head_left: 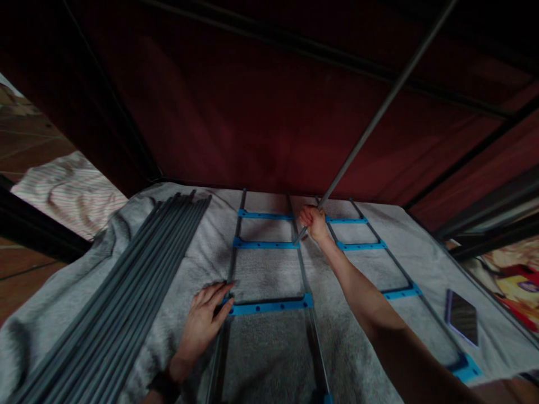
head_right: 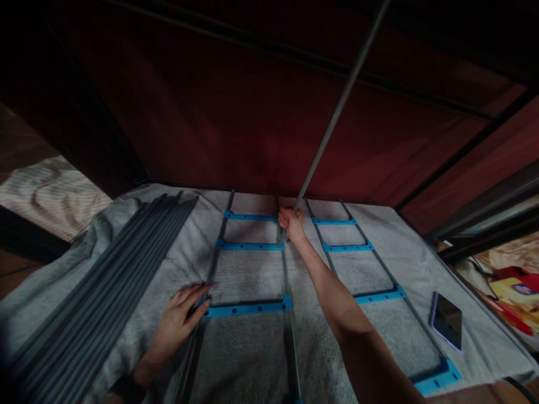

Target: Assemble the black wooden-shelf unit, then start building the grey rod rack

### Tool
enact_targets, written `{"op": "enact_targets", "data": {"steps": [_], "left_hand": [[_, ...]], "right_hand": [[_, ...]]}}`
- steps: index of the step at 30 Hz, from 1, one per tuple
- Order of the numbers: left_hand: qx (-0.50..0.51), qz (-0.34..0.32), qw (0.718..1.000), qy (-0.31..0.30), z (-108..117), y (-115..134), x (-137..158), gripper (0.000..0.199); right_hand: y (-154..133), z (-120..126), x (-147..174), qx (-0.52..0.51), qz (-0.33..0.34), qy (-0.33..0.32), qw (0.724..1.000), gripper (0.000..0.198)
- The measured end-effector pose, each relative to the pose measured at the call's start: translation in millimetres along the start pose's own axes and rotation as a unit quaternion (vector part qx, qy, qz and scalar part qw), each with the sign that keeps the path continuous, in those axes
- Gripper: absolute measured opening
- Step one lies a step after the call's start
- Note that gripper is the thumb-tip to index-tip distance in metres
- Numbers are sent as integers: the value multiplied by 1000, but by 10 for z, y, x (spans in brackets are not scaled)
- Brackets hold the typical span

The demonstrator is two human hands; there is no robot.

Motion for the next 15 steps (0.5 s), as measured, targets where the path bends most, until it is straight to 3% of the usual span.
{"op": "enact_targets", "data": {"steps": [7,15], "left_hand": [[5,4,1000,-9,-18,-21,13,41],[5,-7,1000,-15,-10,28,7,32]], "right_hand": [[85,20,-33,-7,-1,-5,1000,56],[62,32,-5,40,27,16,999,49]]}}
Point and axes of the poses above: each hand's wrist, its own x-axis away from the middle knuckle, its own z-axis out of the back of the hand, y = z × x, the point moved 6 cm from there along -x, towards the middle knuckle, and after that the axes turned 9 degrees about z, right-handed, at the moved point
